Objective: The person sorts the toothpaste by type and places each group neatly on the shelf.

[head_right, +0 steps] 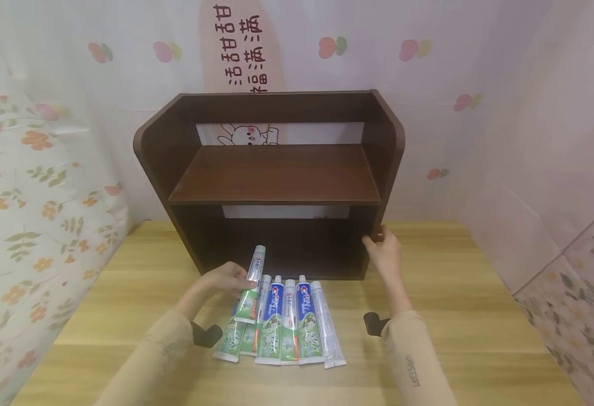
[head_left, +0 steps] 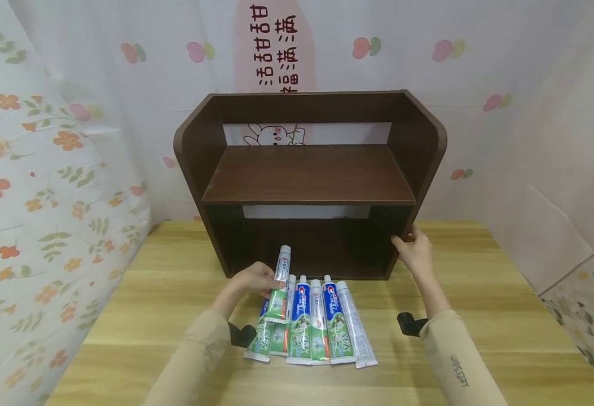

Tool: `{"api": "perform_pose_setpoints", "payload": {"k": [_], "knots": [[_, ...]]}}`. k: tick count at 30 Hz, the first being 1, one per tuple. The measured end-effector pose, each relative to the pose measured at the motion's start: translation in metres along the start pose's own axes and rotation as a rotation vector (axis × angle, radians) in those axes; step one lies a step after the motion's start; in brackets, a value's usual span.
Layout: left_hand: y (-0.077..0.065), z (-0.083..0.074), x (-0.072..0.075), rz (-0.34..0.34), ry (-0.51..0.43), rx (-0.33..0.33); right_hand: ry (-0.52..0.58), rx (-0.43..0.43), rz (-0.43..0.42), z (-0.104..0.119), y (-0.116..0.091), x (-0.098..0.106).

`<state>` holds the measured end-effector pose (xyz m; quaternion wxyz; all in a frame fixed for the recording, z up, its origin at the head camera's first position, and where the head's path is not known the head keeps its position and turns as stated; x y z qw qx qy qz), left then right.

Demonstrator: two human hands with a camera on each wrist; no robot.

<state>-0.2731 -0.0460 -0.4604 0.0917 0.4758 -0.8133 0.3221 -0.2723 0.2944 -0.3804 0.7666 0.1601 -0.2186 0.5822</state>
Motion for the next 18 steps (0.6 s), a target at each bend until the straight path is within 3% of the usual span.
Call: {"api": "perform_pose_setpoints", "payload": {"k": [12, 18], "knots": [[0.023, -0.030, -0.017, -0.004, -0.034, -0.012, -0.020, -0.006, 0.029, 0.000, 0.003, 0.000], [0.033, -0.042, -0.026, -0.020, -0.081, -0.017, -0.041, -0.009, -0.016, -0.001, 0.002, 0.002]]}}
Point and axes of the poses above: each hand's wrist, its own y-axis towards the middle knuckle, its own x-axis out of the back of the hand, z = x × y, the point moved 9 cm from there along y, towards the middle knuckle, and after that the axes turned 2 degrees about -x, right-handed, at the moved point
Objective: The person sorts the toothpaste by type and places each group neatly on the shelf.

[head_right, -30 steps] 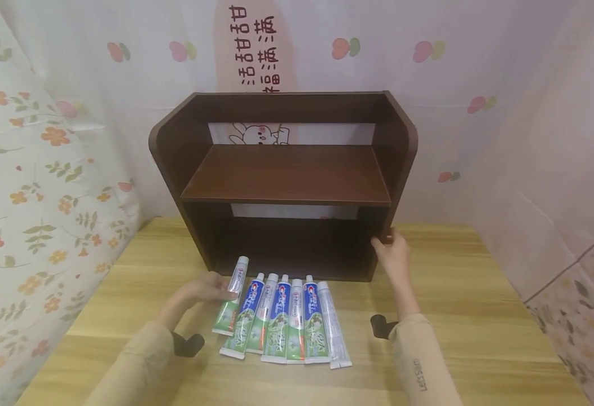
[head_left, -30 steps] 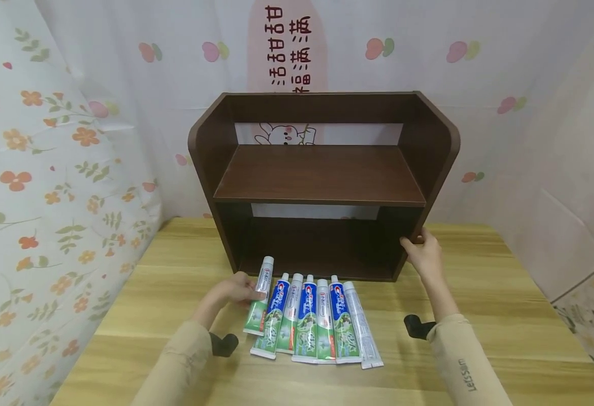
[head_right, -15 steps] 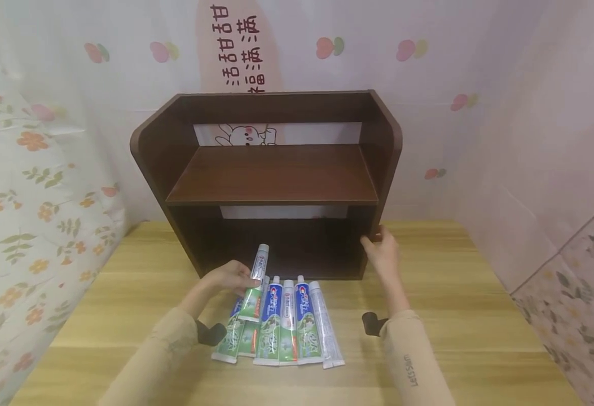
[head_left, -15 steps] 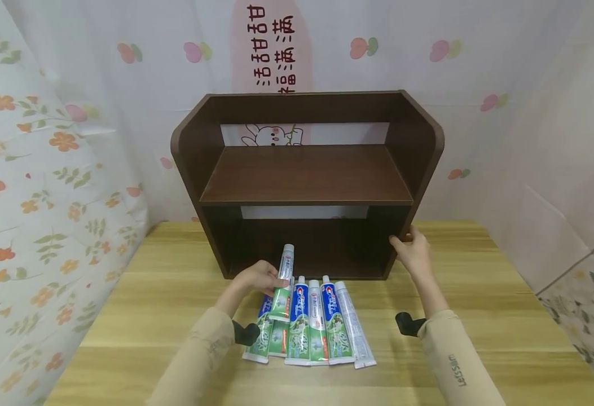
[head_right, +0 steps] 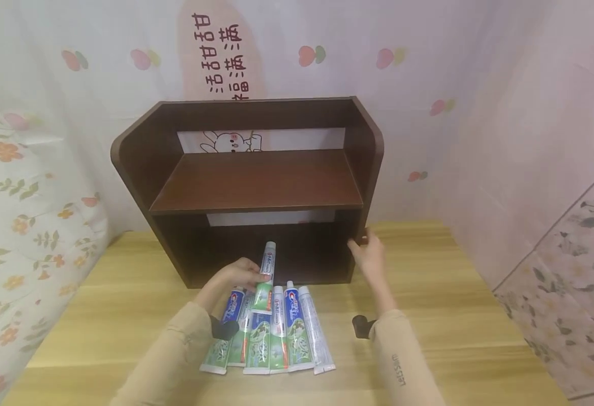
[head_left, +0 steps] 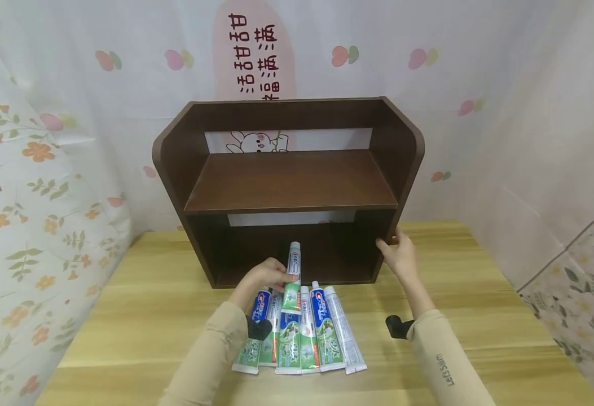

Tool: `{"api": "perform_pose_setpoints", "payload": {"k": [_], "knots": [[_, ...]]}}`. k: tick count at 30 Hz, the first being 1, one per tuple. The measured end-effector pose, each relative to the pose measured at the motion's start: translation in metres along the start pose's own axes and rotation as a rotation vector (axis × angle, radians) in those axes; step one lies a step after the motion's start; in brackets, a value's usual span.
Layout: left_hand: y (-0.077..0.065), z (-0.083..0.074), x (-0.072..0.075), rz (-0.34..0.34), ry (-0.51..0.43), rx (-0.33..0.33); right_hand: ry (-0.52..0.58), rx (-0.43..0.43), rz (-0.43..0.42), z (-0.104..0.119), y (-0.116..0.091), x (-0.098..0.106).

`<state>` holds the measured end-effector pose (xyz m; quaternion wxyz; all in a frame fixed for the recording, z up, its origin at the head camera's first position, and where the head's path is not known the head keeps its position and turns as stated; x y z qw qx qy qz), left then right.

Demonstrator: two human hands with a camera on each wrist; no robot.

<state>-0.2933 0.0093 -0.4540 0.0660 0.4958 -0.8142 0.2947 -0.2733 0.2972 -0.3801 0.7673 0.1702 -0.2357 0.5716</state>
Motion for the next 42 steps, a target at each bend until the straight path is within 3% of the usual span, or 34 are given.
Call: {"api": "perform_pose_setpoints", "payload": {"k": [4, 7, 10, 13, 17, 19, 22, 27, 31, 32, 34, 36, 39, 42], "knots": [[0.020, -0.004, -0.011, 0.032, -0.028, -0.003, 0.005, -0.011, 0.007, 0.000, 0.000, -0.002], [0.060, 0.006, -0.026, 0.106, -0.061, -0.033, 0.013, -0.009, 0.013, 0.000, 0.000, -0.003], [0.117, 0.030, -0.042, 0.135, -0.102, -0.047, 0.012, -0.004, 0.010, 0.001, 0.000, -0.002], [0.157, 0.042, -0.056, 0.116, -0.130, -0.032, 0.010, 0.008, 0.000, 0.001, 0.001, -0.001], [0.180, 0.038, -0.068, 0.069, -0.166, -0.013, 0.015, 0.023, -0.018, 0.002, 0.001, 0.002], [0.204, 0.042, -0.076, 0.046, -0.197, -0.012, 0.020, 0.026, -0.019, 0.002, 0.000, 0.003], [0.262, 0.063, -0.089, -0.016, -0.220, -0.003, 0.018, 0.030, -0.017, 0.002, 0.000, 0.002], [0.384, 0.117, -0.116, -0.046, -0.272, -0.014, 0.012, 0.034, -0.008, 0.003, 0.000, 0.000], [0.451, 0.139, -0.135, -0.078, -0.252, -0.037, -0.005, 0.035, -0.023, 0.001, 0.000, 0.001], [0.454, 0.136, -0.137, -0.089, -0.241, -0.038, -0.005, 0.036, -0.030, 0.000, 0.000, 0.001], [0.478, 0.143, -0.146, -0.117, -0.212, -0.042, -0.004, 0.036, -0.036, -0.002, -0.001, 0.001], [0.483, 0.141, -0.151, -0.135, -0.191, -0.049, -0.008, 0.041, -0.043, -0.004, -0.002, 0.000], [0.459, 0.120, -0.150, -0.148, -0.157, -0.075, 0.009, 0.044, -0.043, -0.004, -0.002, 0.000], [0.381, 0.074, -0.135, -0.190, -0.115, -0.094, 0.005, 0.044, -0.041, -0.003, -0.001, -0.001]]}}
Point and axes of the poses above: each hand's wrist, its own y-axis towards the middle knuckle, its own x-axis out of the back of the hand, z = x × y, the point moved 9 cm from there along y, towards the middle knuckle, and after that the axes turned 2 degrees about -x, right-handed, at the moved point
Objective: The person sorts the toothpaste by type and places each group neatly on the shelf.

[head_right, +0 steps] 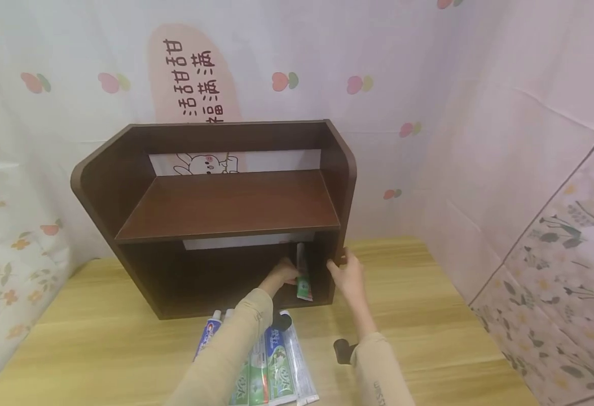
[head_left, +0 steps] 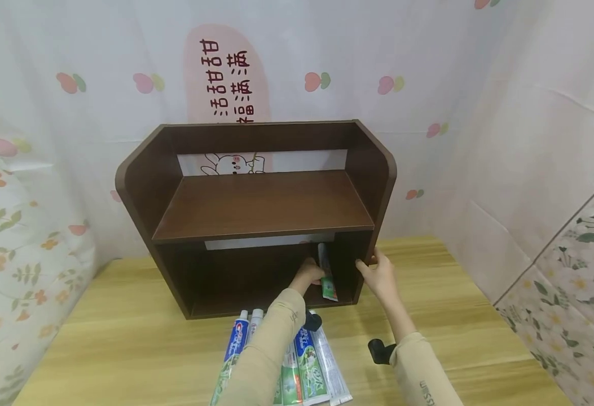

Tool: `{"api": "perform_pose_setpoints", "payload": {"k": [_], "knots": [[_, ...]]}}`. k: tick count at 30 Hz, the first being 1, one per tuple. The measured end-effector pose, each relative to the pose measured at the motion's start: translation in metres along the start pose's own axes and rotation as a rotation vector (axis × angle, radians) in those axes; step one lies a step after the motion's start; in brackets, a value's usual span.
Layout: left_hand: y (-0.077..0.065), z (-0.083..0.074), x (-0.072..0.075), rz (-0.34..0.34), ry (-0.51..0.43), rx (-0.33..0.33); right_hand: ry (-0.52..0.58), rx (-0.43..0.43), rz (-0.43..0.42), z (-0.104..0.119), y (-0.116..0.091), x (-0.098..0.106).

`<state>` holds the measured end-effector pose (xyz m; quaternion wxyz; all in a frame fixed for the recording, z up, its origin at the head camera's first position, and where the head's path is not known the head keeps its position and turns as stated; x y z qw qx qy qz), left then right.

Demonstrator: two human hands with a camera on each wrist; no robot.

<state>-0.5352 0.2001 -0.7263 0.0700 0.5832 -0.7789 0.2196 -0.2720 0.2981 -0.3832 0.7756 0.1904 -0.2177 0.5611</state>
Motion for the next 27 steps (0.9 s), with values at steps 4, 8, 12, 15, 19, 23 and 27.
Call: {"api": "perform_pose_setpoints", "payload": {"k": [4, 8, 12, 15, 19, 23, 27], "knots": [[-0.077, -0.057, 0.031, -0.075, 0.144, -0.063, -0.009, -0.003, 0.003, 0.003, -0.002, 0.000], [-0.109, -0.083, 0.044, -0.117, 0.309, -0.130, -0.004, -0.013, 0.004, 0.003, -0.003, 0.001], [-0.106, -0.077, 0.048, -0.148, 0.380, -0.135, -0.004, -0.019, 0.007, 0.002, -0.003, 0.000], [-0.092, -0.059, 0.051, -0.141, 0.381, -0.123, 0.008, -0.014, 0.016, 0.004, -0.003, -0.004], [-0.078, -0.037, 0.049, 0.010, 0.300, -0.066, 0.012, -0.004, 0.020, 0.007, -0.003, -0.005], [-0.086, -0.032, 0.057, 0.134, 0.238, -0.044, 0.012, -0.007, 0.030, 0.008, -0.003, -0.004], [-0.106, -0.041, 0.071, 0.202, 0.246, -0.023, 0.031, -0.005, 0.023, 0.008, -0.004, 0.000]]}}
Point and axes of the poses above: each hand's wrist, its own y-axis towards the middle knuckle, its own x-axis out of the back of the hand, z = x × y, the point moved 9 cm from there along y, towards the middle knuckle, and after that the axes turned 2 degrees about -x, right-handed, at the moved point
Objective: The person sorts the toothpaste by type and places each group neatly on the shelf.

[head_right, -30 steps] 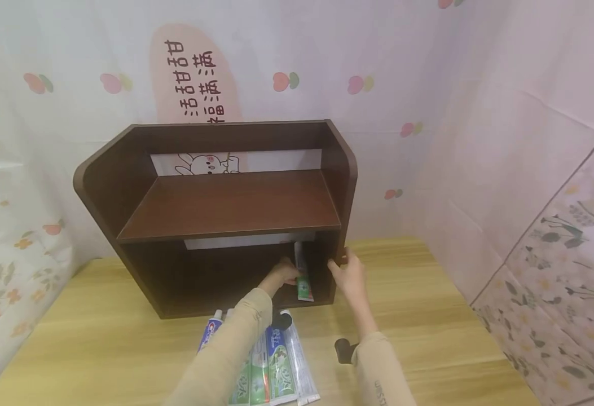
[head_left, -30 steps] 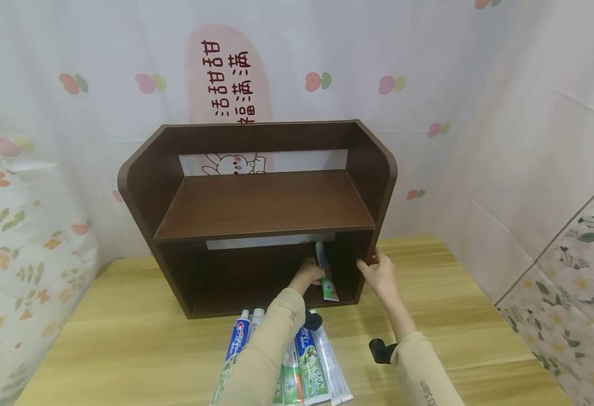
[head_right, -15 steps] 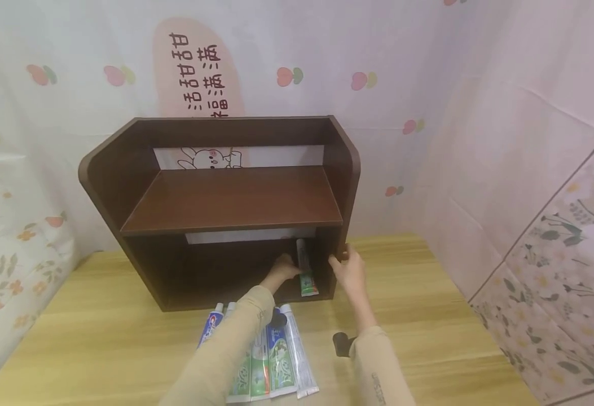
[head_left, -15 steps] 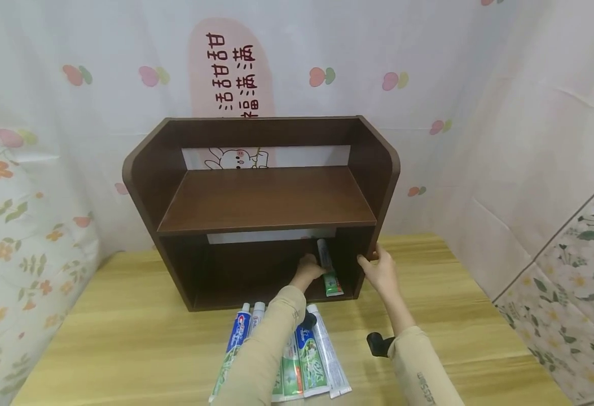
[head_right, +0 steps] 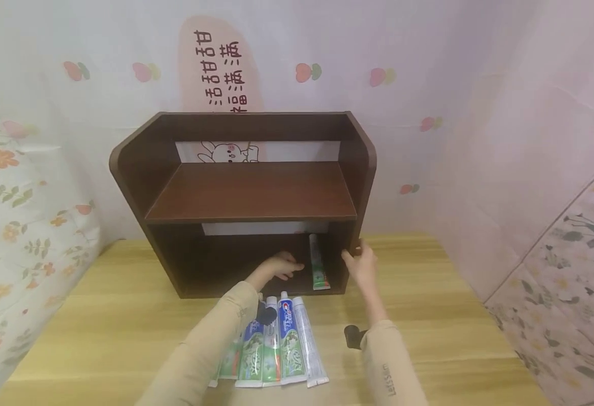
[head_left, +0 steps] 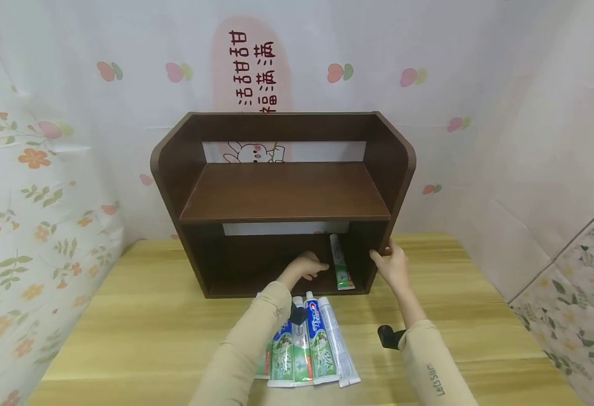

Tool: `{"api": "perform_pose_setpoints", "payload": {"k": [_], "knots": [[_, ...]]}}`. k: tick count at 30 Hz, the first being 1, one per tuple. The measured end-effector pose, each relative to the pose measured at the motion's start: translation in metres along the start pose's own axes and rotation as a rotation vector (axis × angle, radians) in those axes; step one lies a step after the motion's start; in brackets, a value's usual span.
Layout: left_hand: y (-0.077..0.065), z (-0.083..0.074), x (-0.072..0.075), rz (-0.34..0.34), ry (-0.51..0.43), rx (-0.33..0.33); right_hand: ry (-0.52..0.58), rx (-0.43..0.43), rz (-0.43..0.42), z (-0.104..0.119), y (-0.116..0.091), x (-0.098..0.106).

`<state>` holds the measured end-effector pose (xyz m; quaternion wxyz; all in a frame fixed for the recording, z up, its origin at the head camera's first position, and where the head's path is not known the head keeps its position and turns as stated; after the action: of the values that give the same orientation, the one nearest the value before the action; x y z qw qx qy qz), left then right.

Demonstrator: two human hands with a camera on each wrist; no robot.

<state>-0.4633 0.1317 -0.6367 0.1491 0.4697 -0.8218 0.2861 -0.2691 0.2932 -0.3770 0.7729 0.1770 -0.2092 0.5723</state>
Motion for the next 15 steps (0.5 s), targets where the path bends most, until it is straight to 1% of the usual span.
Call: {"api": "perform_pose_setpoints", "payload": {"k": [2, 3, 4, 6, 7, 9, 11, 12, 13, 14, 15], "knots": [[-0.016, -0.005, 0.006, 0.022, 0.012, 0.022, 0.003, 0.002, -0.006, -0.001, 0.001, 0.002], [-0.024, -0.007, 0.010, 0.020, 0.023, 0.023, 0.003, 0.001, -0.007, -0.002, 0.000, 0.003], [-0.034, -0.010, 0.014, 0.022, 0.026, 0.020, -0.001, -0.002, -0.004, -0.003, 0.000, 0.002], [-0.059, -0.019, 0.024, 0.028, 0.021, 0.007, -0.009, -0.002, 0.003, -0.004, 0.000, 0.001], [-0.075, -0.024, 0.030, 0.036, 0.006, -0.011, -0.011, -0.003, 0.007, -0.005, 0.000, 0.000], [-0.113, -0.040, 0.045, 0.036, -0.012, -0.026, -0.012, 0.000, 0.011, -0.004, 0.000, -0.001], [-0.158, -0.059, 0.060, 0.029, -0.043, -0.018, -0.011, 0.014, 0.006, -0.003, -0.001, -0.001], [-0.177, -0.066, 0.068, 0.017, -0.051, -0.011, -0.010, 0.021, 0.007, -0.002, -0.001, -0.002], [-0.195, -0.073, 0.075, 0.003, -0.058, -0.010, -0.010, 0.026, 0.005, -0.001, -0.002, -0.002], [-0.211, -0.078, 0.081, -0.013, -0.060, 0.006, -0.010, 0.031, 0.000, 0.000, -0.002, -0.001], [-0.224, -0.081, 0.087, -0.028, -0.062, 0.006, -0.011, 0.035, -0.004, 0.001, -0.002, -0.001]]}}
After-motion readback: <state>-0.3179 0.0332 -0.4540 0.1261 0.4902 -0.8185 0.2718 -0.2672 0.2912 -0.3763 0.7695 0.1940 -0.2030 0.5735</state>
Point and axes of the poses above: each hand's wrist, its own y-axis towards the middle knuckle, its own x-axis out of the back of the hand, z = x × y, the point moved 9 cm from there along y, towards the middle knuckle, and after that the axes turned 2 degrees about -x, right-handed, at the moved point
